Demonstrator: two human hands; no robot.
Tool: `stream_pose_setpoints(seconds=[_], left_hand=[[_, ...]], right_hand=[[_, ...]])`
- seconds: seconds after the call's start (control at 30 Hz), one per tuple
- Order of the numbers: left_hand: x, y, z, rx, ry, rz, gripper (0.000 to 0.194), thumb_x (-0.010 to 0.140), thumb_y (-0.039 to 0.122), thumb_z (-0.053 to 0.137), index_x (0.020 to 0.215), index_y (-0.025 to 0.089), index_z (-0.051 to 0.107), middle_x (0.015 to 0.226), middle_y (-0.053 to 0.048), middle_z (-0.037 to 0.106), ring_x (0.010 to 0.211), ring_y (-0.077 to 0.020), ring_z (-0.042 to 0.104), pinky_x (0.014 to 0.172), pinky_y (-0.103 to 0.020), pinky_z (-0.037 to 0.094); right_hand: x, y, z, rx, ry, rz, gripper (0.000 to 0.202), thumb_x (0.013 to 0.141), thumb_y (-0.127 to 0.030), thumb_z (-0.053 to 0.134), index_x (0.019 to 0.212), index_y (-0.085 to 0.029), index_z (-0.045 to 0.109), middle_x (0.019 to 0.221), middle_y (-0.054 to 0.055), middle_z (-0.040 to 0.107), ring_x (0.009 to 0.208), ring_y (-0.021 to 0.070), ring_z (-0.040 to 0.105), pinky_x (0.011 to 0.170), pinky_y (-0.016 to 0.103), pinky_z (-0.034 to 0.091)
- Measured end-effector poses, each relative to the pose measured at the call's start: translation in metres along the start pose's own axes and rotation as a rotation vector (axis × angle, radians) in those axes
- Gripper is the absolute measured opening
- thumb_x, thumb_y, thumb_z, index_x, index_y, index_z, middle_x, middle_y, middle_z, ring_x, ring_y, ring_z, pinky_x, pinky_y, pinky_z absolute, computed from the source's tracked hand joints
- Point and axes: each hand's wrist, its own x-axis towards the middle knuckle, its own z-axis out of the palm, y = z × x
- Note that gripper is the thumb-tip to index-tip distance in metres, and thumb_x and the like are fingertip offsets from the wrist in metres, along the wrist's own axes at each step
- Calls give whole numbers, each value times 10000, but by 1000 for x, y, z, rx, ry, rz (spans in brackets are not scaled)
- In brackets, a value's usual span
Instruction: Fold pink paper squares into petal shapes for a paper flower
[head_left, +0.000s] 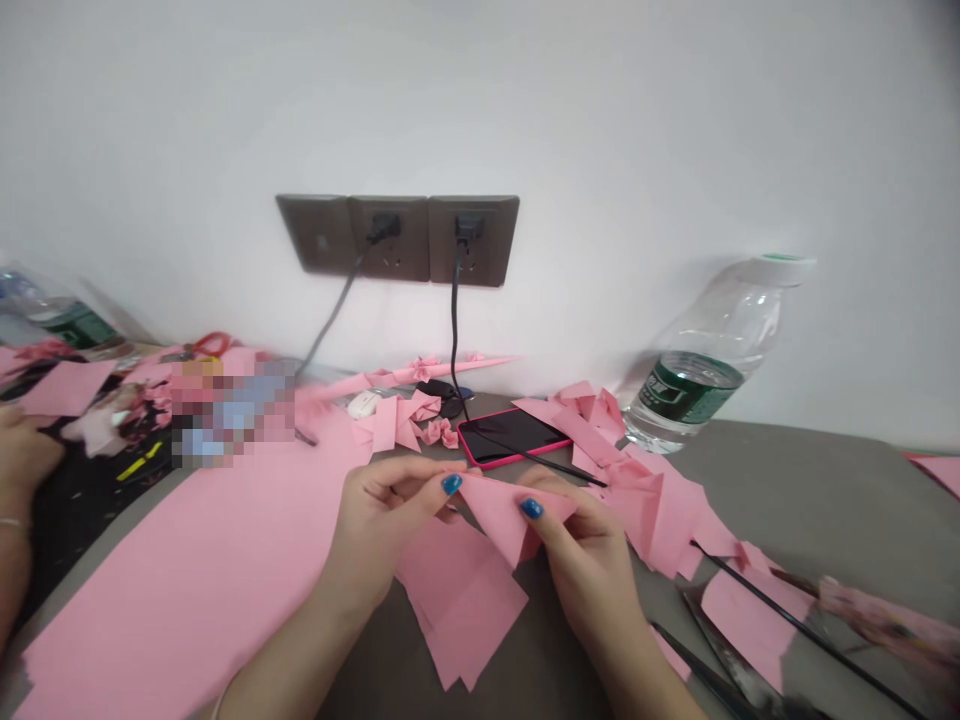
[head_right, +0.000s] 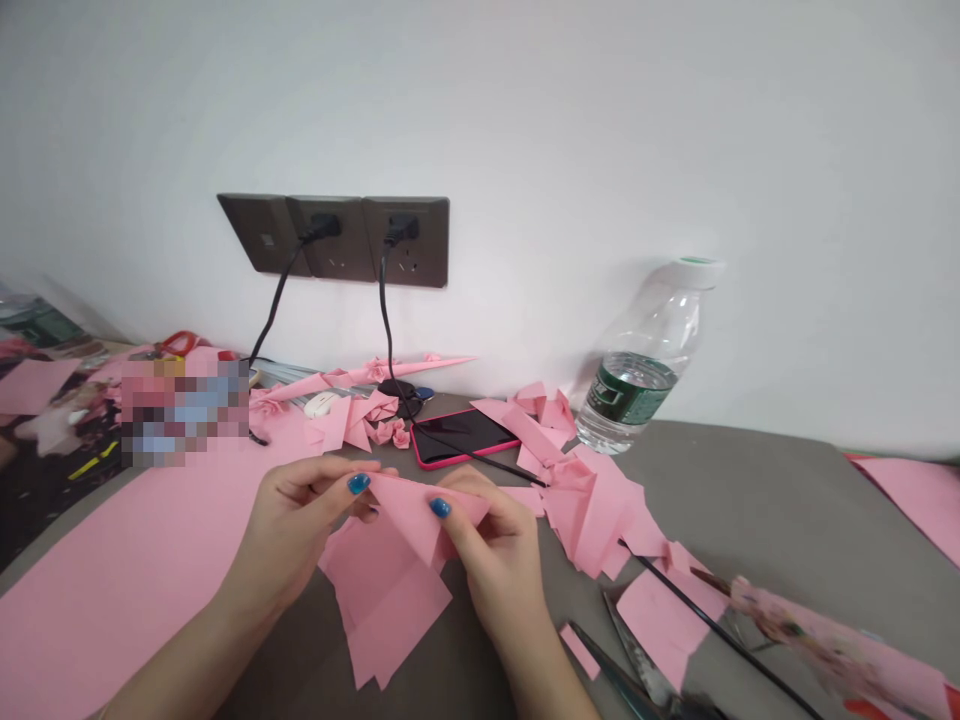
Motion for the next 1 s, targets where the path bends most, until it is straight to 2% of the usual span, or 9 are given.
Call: stream_pose_setpoints(seconds=[0.17, 0.27, 0.53, 0.73, 0.87, 1.0], left_hand=[[0, -1, 0, -10, 42, -31, 121, 705, 283, 810, 741, 168, 794, 715, -66, 770, 609, -153, 698, 587, -220, 591], [-1, 0, 1, -19, 58, -41, 135, 706, 292, 809, 689, 164, 773, 673, -49, 754, 589, -138, 684, 586, -203, 571], [-2, 2, 2, 27, 50, 7, 190, 746, 303, 771, 646, 157, 701, 579, -21, 696, 592, -153, 675, 610, -233, 557], [-4, 4, 5, -47, 28, -16, 293, 743, 358, 772, 617, 171, 585, 653, -34, 715, 789, -253, 740, 615, -272, 579], [-4, 3, 3, -37, 15, -10, 311, 789, 420, 726, 664, 155, 621, 781, -94, 769, 728, -241, 740, 618, -295, 585], [1, 1, -2, -58, 89, 2, 307, 832, 446, 673, 750, 151, 674, 823, -105, 783, 693, -215, 738, 631, -288, 587]], right_hand=[[0, -1, 0, -17, -9, 19, 228, 855, -315, 654, 662, -196, 674, 665, 28, 616, 623, 168, 533, 564, 283, 417], [0, -2, 0, -31, -18, 23, 224, 858, -321, 650, 675, -194, 677, 674, 30, 616, 625, 168, 533, 564, 280, 412], [0, -4, 2, -23, -57, 30, 279, 877, -298, 623, 622, -186, 634, 658, 20, 576, 606, 148, 492, 547, 266, 368], [1, -6, 4, -25, -84, 34, 320, 875, -335, 619, 598, -182, 579, 637, 18, 542, 582, 147, 469, 524, 269, 349], [0, -3, 3, 0, -85, 51, 320, 890, -335, 604, 611, -183, 573, 640, 11, 527, 590, 143, 461, 540, 265, 350], [0, -1, 1, 21, -73, 59, 339, 899, -354, 587, 607, -186, 546, 625, 2, 501, 580, 139, 432, 540, 263, 334]])
